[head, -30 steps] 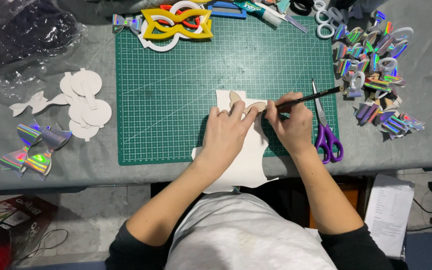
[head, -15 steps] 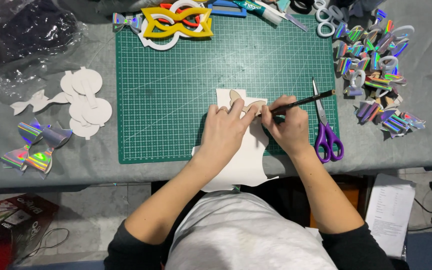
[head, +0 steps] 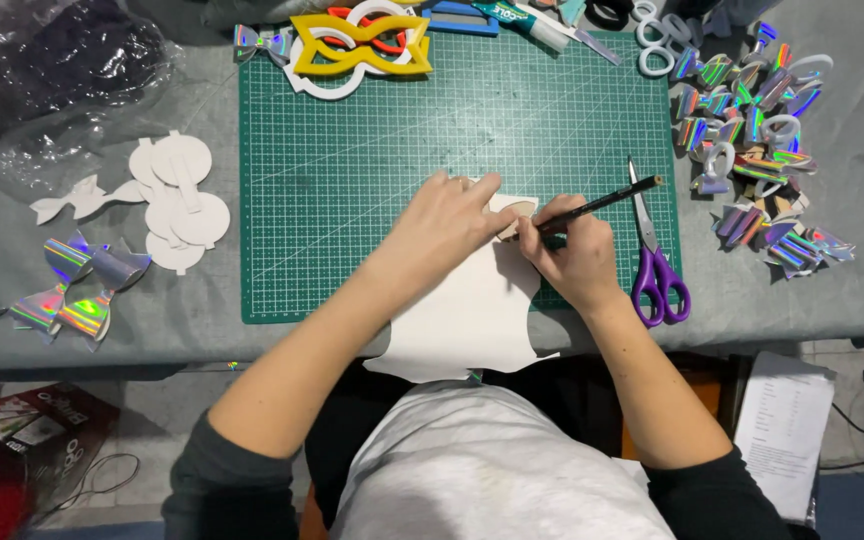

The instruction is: Creating decorative hair bows by cutting holographic material, gluing pieces together, and tracing templates.

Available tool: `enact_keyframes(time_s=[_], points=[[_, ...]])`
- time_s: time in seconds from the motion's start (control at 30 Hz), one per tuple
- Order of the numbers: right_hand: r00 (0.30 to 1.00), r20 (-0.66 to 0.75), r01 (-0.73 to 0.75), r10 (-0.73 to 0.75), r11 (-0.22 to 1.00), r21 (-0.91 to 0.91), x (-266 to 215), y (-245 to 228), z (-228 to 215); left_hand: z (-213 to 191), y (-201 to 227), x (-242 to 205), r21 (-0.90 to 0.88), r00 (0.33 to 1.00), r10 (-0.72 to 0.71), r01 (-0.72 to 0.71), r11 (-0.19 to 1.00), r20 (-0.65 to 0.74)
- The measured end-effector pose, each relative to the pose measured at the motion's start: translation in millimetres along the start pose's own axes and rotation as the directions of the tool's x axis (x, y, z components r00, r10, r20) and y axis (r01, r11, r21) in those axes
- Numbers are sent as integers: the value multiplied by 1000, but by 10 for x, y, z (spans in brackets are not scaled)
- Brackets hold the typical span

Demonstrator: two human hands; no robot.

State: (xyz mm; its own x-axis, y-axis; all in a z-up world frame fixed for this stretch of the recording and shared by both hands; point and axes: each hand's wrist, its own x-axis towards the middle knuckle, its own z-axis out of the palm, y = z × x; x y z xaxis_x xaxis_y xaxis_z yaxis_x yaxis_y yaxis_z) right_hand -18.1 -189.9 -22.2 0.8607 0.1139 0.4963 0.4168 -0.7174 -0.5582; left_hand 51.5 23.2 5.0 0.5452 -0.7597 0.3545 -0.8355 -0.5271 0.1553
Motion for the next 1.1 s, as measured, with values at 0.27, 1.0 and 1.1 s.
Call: enact_keyframes(time_s=[0.27,1.0,1.1], points=[[1000,25,-19,19,1000,22,7,2,-11,5,-368,179,-160,980,182,-168,973,74],[999,40,-26,26,1000,-2,168,-114,158,114,-620,393,-268,927,267,-195,943,264],[999,38,-16,15,1000,19,176,-107,180,114,-625,408,-279,922,253,-171,945,292]])
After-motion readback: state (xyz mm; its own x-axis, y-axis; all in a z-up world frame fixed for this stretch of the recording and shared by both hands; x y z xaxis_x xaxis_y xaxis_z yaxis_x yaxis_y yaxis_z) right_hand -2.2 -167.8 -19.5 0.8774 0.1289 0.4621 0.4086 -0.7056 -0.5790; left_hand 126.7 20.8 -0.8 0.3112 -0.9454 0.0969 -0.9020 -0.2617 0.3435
